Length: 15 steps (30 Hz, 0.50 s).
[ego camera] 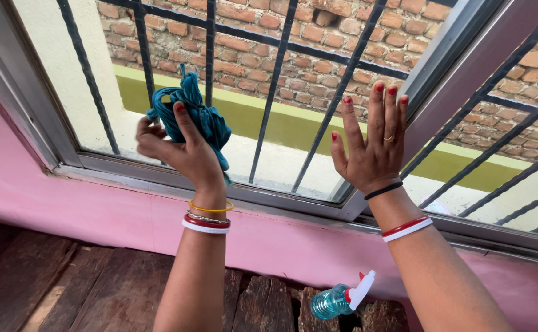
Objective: The person cleans a window pane and its metal frame using a blue cloth and a spray bottle. They wipe the glass and frame repeatedly, spraying the cleaner onto the cloth and the window surface as needed.
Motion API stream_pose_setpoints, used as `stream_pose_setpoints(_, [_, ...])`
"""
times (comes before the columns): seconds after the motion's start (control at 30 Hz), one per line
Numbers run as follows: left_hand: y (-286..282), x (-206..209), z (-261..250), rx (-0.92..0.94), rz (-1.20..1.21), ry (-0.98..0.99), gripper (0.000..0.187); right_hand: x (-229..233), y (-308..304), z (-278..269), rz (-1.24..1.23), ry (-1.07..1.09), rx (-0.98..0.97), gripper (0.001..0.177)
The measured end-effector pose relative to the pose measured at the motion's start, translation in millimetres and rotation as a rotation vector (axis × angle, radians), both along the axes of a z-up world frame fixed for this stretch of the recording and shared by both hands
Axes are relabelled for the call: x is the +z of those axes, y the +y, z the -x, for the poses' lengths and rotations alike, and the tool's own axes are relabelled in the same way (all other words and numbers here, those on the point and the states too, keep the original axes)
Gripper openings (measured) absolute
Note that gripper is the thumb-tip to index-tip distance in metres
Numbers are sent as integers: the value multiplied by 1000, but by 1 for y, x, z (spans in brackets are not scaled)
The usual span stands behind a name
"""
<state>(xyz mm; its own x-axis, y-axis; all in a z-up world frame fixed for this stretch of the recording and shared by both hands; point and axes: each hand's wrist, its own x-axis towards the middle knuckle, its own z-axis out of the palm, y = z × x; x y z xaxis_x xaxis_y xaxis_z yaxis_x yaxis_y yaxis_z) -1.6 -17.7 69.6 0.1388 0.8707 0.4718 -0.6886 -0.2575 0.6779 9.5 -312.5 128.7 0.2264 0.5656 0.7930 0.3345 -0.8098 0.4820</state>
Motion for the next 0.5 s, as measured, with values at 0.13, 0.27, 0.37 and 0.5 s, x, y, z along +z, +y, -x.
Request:
stream_pose_setpoints(0.13, [13, 4, 7, 462, -201, 134, 56, 0, 1, 1, 1, -9, 17, 60])
stream_pose_setpoints(0.27, [12, 4, 5, 498, -700, 81, 13, 0, 0, 0, 8, 3, -3, 61])
stream_pose_setpoints(0.37, [21, -7, 6, 432, -759, 164, 39, 1, 0, 1, 1, 3, 6, 58])
stream_pose_setpoints(0.5, [11, -18, 0, 342, -597, 181, 50, 0, 1, 1, -25, 7, 36, 52])
